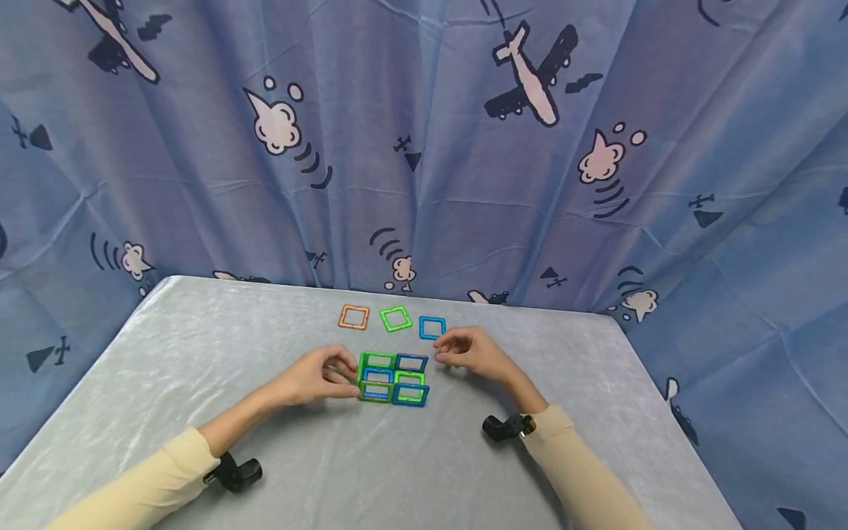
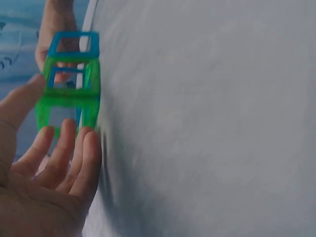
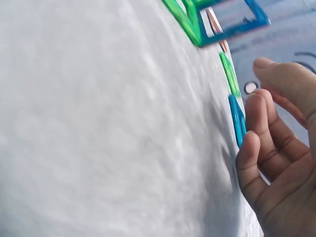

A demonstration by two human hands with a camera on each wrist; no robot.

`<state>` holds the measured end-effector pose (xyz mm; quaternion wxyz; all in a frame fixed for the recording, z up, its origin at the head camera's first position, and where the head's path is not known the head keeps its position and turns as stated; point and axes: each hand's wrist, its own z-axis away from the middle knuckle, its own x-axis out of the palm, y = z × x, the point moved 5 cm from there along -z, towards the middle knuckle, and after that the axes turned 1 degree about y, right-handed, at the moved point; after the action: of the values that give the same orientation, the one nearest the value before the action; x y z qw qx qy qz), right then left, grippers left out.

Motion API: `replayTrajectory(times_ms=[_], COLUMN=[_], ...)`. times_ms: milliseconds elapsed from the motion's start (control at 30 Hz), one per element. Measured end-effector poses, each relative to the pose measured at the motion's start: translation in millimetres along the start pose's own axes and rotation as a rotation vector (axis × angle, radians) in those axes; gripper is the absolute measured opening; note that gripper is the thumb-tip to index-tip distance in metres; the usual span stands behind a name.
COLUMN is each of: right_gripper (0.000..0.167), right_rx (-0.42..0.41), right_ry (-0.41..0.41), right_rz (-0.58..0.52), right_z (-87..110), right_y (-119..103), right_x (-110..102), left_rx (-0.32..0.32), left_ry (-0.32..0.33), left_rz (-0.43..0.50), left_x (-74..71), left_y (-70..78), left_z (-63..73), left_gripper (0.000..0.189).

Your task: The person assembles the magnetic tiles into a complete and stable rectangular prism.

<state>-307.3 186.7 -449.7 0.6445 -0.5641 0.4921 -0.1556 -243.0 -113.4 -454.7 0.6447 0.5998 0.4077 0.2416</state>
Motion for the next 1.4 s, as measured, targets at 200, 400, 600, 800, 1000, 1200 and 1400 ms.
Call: replayTrajectory(times_ms=[200, 400, 600, 800, 1000, 1200, 1400], right_gripper=[0.026, 0.033, 0.039, 0.040, 0.036, 0.022, 0.007], right_rx=[0.036, 0.047, 0.024, 0.042, 0.041, 0.031, 0.037], right_ry=[0.106, 0.162, 0.177, 0.185, 0.174, 0.157, 0.142], right_rz=[0.055, 0.124, 0.193, 0.240, 0.294, 0.342, 0.336], right_z=[-5.0, -14.1, -23.7, -29.0, -34.6, -38.6, -39.9], right_y=[13.1, 20.4, 24.4, 30.8, 32.0, 27.7, 24.4], right_x=[-14.1, -20.2, -20.7, -19.1, -16.0, -12.2, -10.2], left_rx=[0.020, 0.042, 0.050, 0.050, 0.057, 0.062, 0.064], left_ry=[0.036, 0.031, 0.018, 0.015, 0.010, 0.005, 0.005], left_rz=[-0.030, -0.017, -0.020, -0.029, -0.037, -0.054, -0.052], left_x=[-10.0, -11.4, -8.4, -5.9, -5.6, -4.5, -4.3], left_y=[-1.9, -5.4, -4.4, -3.6, -6.0, -5.6, -5.9], left_z=[-6.8, -13.1, -20.5, -23.6, -24.0, -25.0, -25.5], left_gripper=[0.058, 0.060, 0.054, 0.047, 0.044, 0.043, 0.042])
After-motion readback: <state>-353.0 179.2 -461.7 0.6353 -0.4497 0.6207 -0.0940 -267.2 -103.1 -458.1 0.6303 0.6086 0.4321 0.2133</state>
